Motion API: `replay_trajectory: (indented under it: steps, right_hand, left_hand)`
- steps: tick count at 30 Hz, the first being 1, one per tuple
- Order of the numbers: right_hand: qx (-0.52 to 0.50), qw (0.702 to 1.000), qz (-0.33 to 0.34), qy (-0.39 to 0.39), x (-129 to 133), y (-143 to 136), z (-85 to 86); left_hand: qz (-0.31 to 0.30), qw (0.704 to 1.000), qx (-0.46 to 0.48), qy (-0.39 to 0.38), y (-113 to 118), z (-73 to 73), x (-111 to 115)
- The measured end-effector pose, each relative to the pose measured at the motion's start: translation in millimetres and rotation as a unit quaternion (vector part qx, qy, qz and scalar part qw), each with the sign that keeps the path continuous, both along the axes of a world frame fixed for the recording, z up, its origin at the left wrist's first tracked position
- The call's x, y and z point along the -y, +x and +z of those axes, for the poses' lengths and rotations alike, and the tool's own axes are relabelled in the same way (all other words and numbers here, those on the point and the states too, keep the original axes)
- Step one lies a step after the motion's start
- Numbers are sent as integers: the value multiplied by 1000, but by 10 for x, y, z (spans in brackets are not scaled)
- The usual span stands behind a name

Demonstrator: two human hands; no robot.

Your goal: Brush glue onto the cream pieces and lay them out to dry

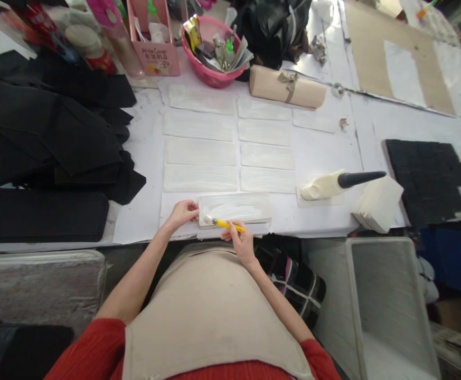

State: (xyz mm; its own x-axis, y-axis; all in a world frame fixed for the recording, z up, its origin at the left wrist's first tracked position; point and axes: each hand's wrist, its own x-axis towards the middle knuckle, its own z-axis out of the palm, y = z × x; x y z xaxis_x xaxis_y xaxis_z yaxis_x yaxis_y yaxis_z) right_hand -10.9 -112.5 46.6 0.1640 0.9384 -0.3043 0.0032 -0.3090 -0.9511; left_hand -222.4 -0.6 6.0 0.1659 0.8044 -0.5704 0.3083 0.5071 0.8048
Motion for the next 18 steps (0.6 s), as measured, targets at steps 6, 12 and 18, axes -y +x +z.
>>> replay_trajectory:
  steps: [6, 12, 18]
  right_hand:
    - [77, 984, -158, -4, 109, 516, -146]
    - [219, 928, -300, 32, 254, 1282, 2]
    - [117, 978, -159, 68, 55, 662, 117]
  left_hand:
    - [-12, 999, -32, 31, 15, -22, -3]
    - [-31, 997, -55, 44, 11, -39, -18]
    - [-31, 997, -53, 38, 17, -31, -26]
